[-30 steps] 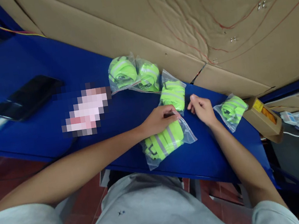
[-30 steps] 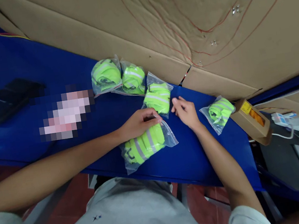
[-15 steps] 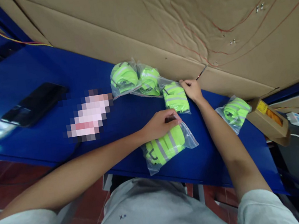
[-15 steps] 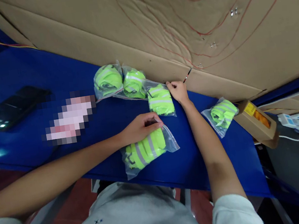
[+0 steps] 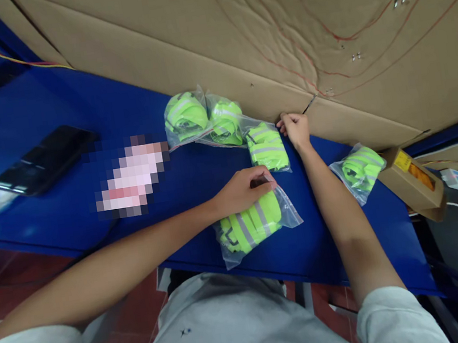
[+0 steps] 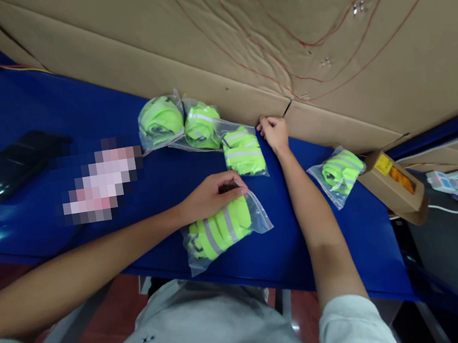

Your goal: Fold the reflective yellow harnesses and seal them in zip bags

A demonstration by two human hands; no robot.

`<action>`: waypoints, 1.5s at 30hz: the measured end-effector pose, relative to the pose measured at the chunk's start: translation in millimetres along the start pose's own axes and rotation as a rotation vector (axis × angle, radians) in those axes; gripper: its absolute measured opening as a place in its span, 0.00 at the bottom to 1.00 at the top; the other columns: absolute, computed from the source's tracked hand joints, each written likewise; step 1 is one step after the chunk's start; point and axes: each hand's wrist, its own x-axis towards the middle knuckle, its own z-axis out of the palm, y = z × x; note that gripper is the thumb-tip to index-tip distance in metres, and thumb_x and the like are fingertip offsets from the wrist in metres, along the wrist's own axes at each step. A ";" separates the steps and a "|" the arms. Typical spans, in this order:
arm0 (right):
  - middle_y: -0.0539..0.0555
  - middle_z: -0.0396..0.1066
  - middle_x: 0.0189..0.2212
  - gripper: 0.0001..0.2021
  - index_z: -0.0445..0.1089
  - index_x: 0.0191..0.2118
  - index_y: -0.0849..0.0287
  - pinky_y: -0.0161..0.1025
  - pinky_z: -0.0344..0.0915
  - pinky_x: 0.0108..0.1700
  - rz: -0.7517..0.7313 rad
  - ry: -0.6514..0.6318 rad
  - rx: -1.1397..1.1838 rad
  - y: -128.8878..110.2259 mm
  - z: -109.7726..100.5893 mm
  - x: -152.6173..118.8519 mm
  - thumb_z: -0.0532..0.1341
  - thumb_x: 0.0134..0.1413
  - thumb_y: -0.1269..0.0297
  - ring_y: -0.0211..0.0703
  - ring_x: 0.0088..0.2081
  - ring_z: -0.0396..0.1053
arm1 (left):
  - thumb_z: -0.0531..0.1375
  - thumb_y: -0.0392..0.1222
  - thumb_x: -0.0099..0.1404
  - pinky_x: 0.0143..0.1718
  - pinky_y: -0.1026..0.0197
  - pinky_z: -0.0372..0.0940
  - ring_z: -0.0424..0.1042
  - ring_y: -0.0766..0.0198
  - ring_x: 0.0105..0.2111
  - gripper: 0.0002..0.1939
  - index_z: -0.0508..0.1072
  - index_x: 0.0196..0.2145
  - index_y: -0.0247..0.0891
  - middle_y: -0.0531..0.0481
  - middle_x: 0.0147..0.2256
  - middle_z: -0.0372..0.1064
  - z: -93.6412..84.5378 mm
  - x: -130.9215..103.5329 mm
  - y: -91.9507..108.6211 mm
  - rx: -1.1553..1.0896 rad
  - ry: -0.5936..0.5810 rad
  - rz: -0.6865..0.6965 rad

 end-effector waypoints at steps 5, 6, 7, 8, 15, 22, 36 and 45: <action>0.50 0.69 0.18 0.19 0.74 0.25 0.62 0.33 0.57 0.26 0.036 0.005 0.087 1.6 2.0 2.0 0.57 0.65 0.57 0.33 0.19 0.61 | 0.63 0.48 0.69 0.36 0.64 0.63 0.73 0.65 0.33 0.11 0.77 0.36 0.36 0.52 0.33 0.76 0.2 0.4 0.0 0.001 0.009 0.001; 0.50 0.69 0.18 0.19 0.74 0.25 0.62 0.33 0.57 0.26 0.037 0.007 0.098 1.7 2.2 2.3 0.58 0.64 0.58 0.33 0.19 0.61 | 0.63 0.48 0.69 0.36 0.64 0.63 0.73 0.65 0.33 0.11 0.77 0.36 0.37 0.52 0.33 0.77 0.2 0.5 0.0 0.008 0.009 -0.001; 0.50 0.69 0.18 0.18 0.74 0.25 0.62 0.33 0.57 0.26 0.039 0.006 0.108 1.9 2.3 2.6 0.58 0.64 0.59 0.33 0.19 0.61 | 0.63 0.48 0.69 0.36 0.64 0.63 0.74 0.65 0.33 0.11 0.77 0.37 0.37 0.52 0.33 0.77 0.2 0.5 -0.1 0.013 0.009 -0.002; 0.50 0.69 0.18 0.18 0.73 0.25 0.62 0.33 0.57 0.26 0.042 0.005 0.117 2.1 2.1 2.8 0.58 0.64 0.59 0.33 0.19 0.62 | 0.63 0.48 0.69 0.36 0.64 0.63 0.74 0.65 0.33 0.11 0.77 0.37 0.37 0.52 0.33 0.77 0.3 0.5 -0.2 0.017 0.010 0.000; 0.49 0.68 0.20 0.17 0.74 0.26 0.61 0.34 0.60 0.29 0.021 -0.034 0.137 -1.5 0.3 -2.6 0.59 0.64 0.58 0.34 0.22 0.63 | 0.63 0.49 0.69 0.36 0.64 0.64 0.74 0.65 0.33 0.12 0.76 0.37 0.36 0.52 0.33 0.76 -0.4 0.7 -0.4 0.002 -0.001 -0.019; 0.50 0.77 0.30 0.13 0.77 0.35 0.59 0.38 0.68 0.43 -0.005 -0.081 0.124 -8.1 -9.9 -34.9 0.63 0.60 0.54 0.40 0.34 0.72 | 0.64 0.49 0.69 0.37 0.64 0.64 0.75 0.65 0.34 0.13 0.77 0.38 0.36 0.50 0.34 0.77 -0.4 0.2 -0.9 -0.003 0.001 -0.028; 0.49 0.71 0.25 0.25 0.75 0.35 0.59 0.34 0.60 0.29 0.142 -0.433 0.286 -74.7 -57.6 -193.4 0.64 0.59 0.37 0.35 0.25 0.64 | 0.59 0.54 0.71 0.30 0.65 0.56 0.65 0.68 0.28 0.20 0.78 0.36 0.33 0.52 0.28 0.70 -7.6 2.2 0.2 0.022 0.070 0.000; 0.44 0.63 0.17 0.21 0.69 0.33 0.57 0.33 0.54 0.25 0.061 -0.468 0.164 -73.1 -56.7 -200.7 0.61 0.66 0.43 0.32 0.19 0.58 | 0.59 0.55 0.71 0.28 0.65 0.51 0.57 0.69 0.25 0.21 0.76 0.31 0.33 0.55 0.24 0.61 -14.1 5.1 4.9 -0.054 0.208 0.086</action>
